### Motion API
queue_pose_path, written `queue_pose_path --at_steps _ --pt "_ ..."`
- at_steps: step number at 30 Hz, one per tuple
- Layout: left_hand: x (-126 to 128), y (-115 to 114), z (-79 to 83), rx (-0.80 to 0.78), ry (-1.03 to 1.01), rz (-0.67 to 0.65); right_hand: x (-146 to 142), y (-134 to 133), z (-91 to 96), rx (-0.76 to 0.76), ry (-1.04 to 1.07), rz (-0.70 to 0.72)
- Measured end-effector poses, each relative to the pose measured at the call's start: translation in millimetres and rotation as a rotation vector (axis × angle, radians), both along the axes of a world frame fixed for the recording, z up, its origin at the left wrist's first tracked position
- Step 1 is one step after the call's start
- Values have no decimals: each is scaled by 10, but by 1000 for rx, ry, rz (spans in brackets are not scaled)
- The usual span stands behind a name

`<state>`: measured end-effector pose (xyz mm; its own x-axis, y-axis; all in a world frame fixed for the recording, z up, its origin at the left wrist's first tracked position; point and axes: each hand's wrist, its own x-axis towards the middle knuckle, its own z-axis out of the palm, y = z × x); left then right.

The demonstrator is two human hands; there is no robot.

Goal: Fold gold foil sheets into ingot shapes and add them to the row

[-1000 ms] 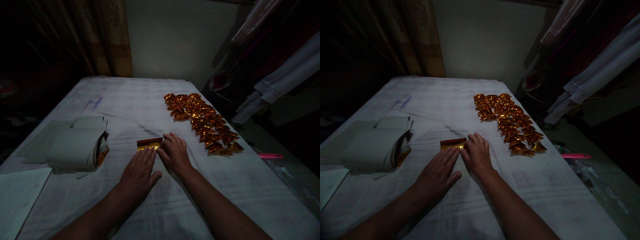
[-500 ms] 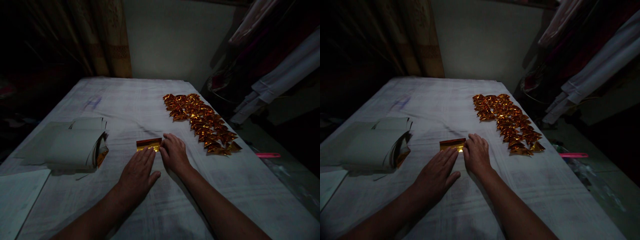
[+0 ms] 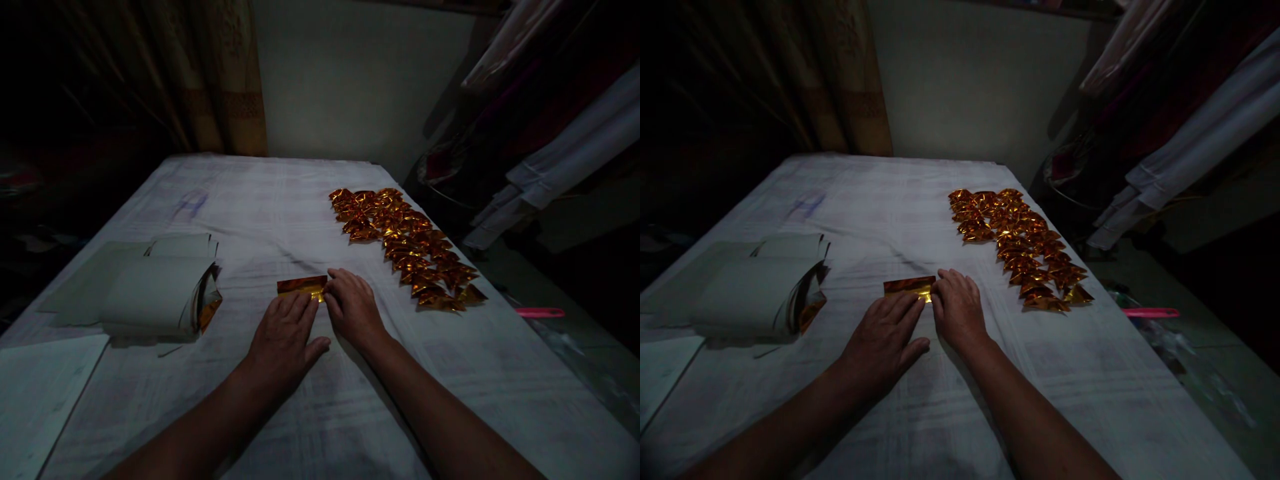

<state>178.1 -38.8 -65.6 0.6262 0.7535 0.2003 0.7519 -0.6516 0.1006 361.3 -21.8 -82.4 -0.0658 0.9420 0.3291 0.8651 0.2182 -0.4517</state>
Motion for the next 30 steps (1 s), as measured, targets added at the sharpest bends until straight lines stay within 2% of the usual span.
queue_pose_path --at_steps 6,13,18,21,24,27,30 --pt "-256 -55 -99 73 11 10 -12 -5 31 -17 -8 2" --pt "-547 -88 -79 162 56 -6 -10 0 22 -17 -8 0" --pt "-609 -90 -67 156 43 6 17 0 -2 4 -13 4" --pt "-587 -79 -51 143 19 8 0 -53 26 97 -52 -10" --pt "-564 -66 -45 179 19 10 -94 -141 90 146 -162 95" --pt "-554 -60 -59 224 28 27 -235 -210 149 50 -250 259" --pt "-553 -60 -76 218 28 14 -329 -240 192 -74 -305 316"
